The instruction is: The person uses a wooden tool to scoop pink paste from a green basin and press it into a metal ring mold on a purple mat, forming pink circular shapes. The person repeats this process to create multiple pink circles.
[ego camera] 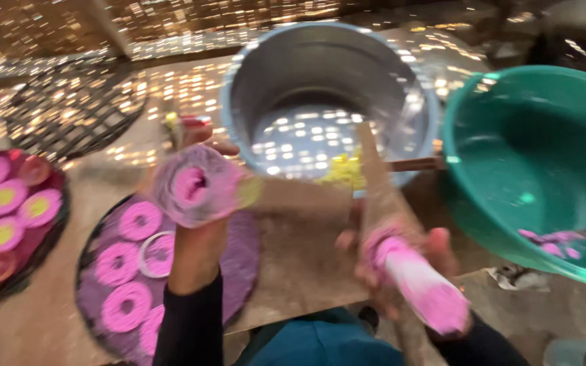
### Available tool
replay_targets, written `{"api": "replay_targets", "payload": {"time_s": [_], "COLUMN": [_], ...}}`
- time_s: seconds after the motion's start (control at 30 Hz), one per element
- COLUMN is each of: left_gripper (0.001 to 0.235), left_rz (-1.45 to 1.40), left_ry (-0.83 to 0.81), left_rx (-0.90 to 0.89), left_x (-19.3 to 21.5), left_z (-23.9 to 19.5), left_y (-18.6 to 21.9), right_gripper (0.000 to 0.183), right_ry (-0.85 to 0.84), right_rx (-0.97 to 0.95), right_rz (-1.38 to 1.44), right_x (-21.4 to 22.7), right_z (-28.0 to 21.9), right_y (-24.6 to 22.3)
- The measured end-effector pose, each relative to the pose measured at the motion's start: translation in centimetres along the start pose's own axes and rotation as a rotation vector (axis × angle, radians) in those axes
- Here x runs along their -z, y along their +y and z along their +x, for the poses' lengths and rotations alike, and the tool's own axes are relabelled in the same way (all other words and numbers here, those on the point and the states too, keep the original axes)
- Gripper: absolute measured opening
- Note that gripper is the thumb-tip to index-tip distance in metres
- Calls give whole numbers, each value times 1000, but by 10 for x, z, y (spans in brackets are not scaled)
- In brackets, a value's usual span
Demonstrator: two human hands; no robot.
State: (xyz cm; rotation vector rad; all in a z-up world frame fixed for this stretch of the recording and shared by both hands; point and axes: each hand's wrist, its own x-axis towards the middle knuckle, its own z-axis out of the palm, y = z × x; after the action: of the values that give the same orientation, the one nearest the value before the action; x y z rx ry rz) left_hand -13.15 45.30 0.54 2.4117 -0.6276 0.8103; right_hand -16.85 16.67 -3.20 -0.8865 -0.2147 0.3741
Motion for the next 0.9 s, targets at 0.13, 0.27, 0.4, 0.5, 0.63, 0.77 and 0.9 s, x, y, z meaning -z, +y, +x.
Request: {"api": "replay_targets", "payload": {"time_s": [0.13, 0.27, 0.4, 0.5, 0.63, 0.77, 0.9], "left_gripper": [40, 39, 38, 35, 34, 26, 34], "left_rz": [60, 90, 87, 59, -136, -243, -379], "left_ry": [-11, -40, -36, -62, -70, -205, -98], "left_rx": [57, 97, 100, 133, 179, 407, 508], "left_x": [52, 87, 105, 107, 99, 76, 49], "left_z": [-46, -76, -83, -98, -109, -127, -151], "left_y": [-40, -57, -72, -81, -88, -78, -86], "right_gripper": [92, 92, 108, 110, 110, 111, 117], "right_ry": [44, -152, -263, -354, -494, -605, -589], "right_rx": [177, 164, 377, 486, 391, 385, 290], "right_rz": [-168, -343, -846, -1166, -1047, -1129, -1359], "right_x": [-41, -72, -110, -126, -125, -122, -130], "right_z": [30, 52, 75, 79, 95, 102, 111], "right_y": [28, 53, 52, 51, 61, 92, 110]}}
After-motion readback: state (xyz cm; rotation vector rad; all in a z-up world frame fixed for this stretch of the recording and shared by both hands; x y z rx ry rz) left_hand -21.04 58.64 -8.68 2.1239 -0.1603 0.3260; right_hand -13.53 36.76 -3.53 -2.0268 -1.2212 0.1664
